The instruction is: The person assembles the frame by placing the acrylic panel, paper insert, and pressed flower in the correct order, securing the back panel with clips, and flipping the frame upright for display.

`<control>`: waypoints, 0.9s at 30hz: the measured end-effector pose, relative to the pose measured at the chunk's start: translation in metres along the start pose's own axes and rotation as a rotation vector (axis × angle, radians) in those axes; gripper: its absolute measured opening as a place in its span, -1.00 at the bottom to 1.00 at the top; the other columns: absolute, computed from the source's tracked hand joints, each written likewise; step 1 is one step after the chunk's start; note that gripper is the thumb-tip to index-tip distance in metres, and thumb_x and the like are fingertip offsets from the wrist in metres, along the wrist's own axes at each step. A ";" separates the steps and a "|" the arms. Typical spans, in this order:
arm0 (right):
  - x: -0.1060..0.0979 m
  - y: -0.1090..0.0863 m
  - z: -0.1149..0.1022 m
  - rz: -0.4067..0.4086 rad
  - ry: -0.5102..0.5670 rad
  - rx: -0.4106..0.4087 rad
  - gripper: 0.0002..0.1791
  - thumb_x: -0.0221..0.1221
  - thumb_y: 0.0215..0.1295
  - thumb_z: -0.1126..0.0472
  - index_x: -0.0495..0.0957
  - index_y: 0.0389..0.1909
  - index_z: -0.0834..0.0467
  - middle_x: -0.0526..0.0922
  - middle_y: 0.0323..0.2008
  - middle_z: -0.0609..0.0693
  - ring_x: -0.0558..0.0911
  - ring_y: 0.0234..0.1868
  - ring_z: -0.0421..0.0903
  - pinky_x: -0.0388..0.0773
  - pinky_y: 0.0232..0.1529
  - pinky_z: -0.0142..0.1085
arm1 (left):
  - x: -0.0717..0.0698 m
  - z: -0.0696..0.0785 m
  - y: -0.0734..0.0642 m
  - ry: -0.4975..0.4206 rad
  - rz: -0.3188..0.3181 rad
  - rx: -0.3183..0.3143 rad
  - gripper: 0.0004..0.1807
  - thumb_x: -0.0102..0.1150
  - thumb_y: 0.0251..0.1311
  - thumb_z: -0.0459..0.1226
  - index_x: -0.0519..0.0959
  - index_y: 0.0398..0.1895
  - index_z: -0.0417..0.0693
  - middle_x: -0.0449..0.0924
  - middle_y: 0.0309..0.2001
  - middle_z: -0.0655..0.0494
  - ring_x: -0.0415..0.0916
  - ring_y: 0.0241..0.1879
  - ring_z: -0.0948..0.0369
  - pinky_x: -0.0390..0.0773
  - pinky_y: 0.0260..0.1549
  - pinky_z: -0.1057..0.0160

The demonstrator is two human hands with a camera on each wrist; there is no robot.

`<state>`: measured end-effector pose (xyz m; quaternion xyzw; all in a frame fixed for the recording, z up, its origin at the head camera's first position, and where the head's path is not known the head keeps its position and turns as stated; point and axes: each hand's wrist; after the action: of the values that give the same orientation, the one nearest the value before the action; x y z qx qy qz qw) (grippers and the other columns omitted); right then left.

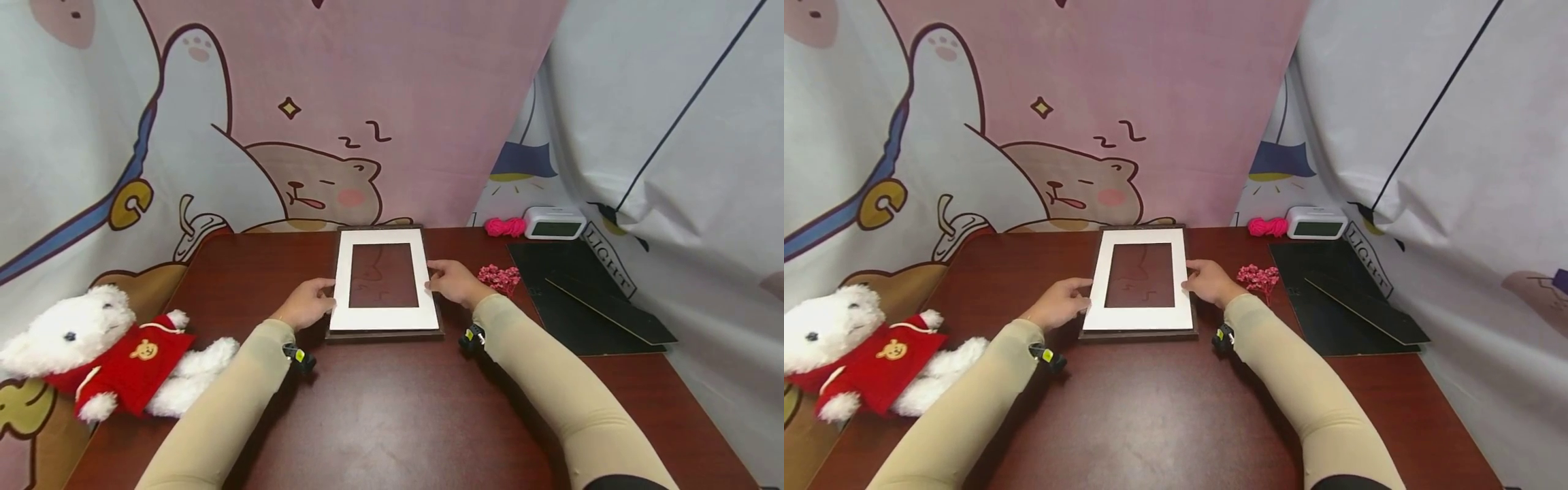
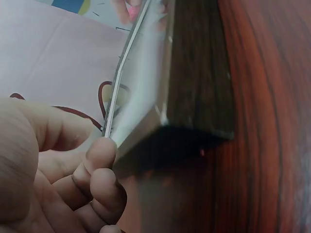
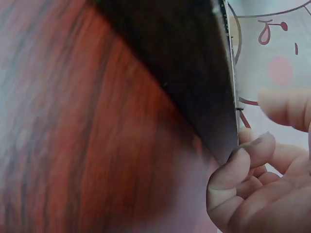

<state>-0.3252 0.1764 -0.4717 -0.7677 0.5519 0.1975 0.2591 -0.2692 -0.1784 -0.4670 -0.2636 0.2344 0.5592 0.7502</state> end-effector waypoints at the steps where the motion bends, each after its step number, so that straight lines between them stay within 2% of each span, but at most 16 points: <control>1: 0.000 0.000 0.001 0.005 -0.029 -0.012 -0.26 0.31 0.44 0.22 0.31 0.58 0.25 0.60 -0.05 0.18 0.53 -0.23 -0.06 0.53 -0.24 -0.25 | -0.001 -0.001 0.000 0.016 -0.006 0.005 -0.36 0.15 0.45 -0.27 0.34 0.55 -0.26 0.64 -0.13 -0.12 0.58 -0.19 0.07 0.58 -0.12 0.10; 5: -0.003 -0.004 0.000 0.004 -0.158 -0.062 -0.21 0.40 0.35 0.15 0.36 0.56 0.19 0.59 0.16 0.29 0.60 0.08 0.12 0.61 0.07 -0.04 | -0.004 -0.005 -0.002 0.094 -0.031 0.033 -0.27 0.26 0.43 -0.18 0.30 0.59 -0.19 0.58 0.16 -0.23 0.56 0.14 -0.08 0.56 0.17 -0.10; 7: -0.005 -0.007 0.000 -0.011 -0.207 -0.084 -0.17 0.43 0.32 0.12 0.36 0.57 0.16 0.57 0.25 0.33 0.57 0.24 0.19 0.56 0.25 0.08 | -0.005 -0.007 -0.004 0.131 -0.052 0.054 -0.22 0.29 0.40 -0.15 0.27 0.62 -0.16 0.50 0.29 -0.30 0.49 0.29 -0.17 0.48 0.30 -0.20; 10: -0.009 -0.009 0.004 -0.009 -0.246 -0.094 -0.15 0.44 0.31 0.09 0.35 0.57 0.14 0.56 0.30 0.32 0.53 0.35 0.23 0.48 0.36 0.17 | -0.004 -0.010 -0.005 0.190 -0.082 0.088 -0.13 0.32 0.37 -0.09 0.20 0.65 -0.16 0.38 0.43 -0.35 0.39 0.42 -0.23 0.37 0.41 -0.24; 15: -0.021 -0.012 0.017 0.058 -0.237 -0.067 -0.20 0.40 0.37 0.03 0.36 0.56 0.15 0.57 0.32 0.31 0.55 0.33 0.26 0.51 0.33 0.19 | -0.001 -0.014 -0.004 0.257 -0.114 0.121 0.09 0.42 0.26 0.06 0.09 0.67 -0.25 0.23 0.54 -0.38 0.28 0.51 -0.24 0.30 0.47 -0.23; 20: -0.045 -0.018 0.029 0.137 -0.216 -0.013 -0.28 0.36 0.41 -0.03 0.45 0.49 0.17 0.63 0.18 0.27 0.61 0.13 0.20 0.62 0.15 0.10 | 0.001 -0.013 -0.006 0.288 -0.143 0.111 0.31 0.54 0.07 0.18 0.02 0.69 -0.27 0.14 0.60 -0.37 0.22 0.55 -0.22 0.28 0.49 -0.19; 23: -0.060 -0.025 0.035 0.183 -0.216 0.014 -0.32 0.34 0.42 -0.06 0.49 0.44 0.20 0.65 0.07 0.25 0.62 -0.01 0.14 0.64 0.00 0.00 | 0.001 -0.011 -0.009 0.298 -0.153 0.110 0.37 0.57 0.02 0.21 0.00 0.69 -0.28 0.11 0.61 -0.37 0.19 0.56 -0.23 0.27 0.50 -0.20; 27: -0.080 -0.037 0.044 0.215 -0.216 0.047 -0.37 0.31 0.46 -0.07 0.54 0.36 0.27 0.68 0.04 0.28 0.66 -0.10 0.12 0.66 -0.06 -0.03 | 0.002 -0.009 -0.011 0.317 -0.155 0.109 0.40 0.58 0.00 0.22 -0.02 0.69 -0.29 0.11 0.61 -0.38 0.16 0.58 -0.24 0.26 0.50 -0.21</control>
<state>-0.3161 0.2725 -0.4531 -0.6722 0.6044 0.2925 0.3119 -0.2585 -0.1854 -0.4735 -0.3246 0.3586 0.4379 0.7578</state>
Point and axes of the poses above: each hand's wrist, its own y-axis towards the middle knuckle, its own x-axis out of the palm, z = x × y
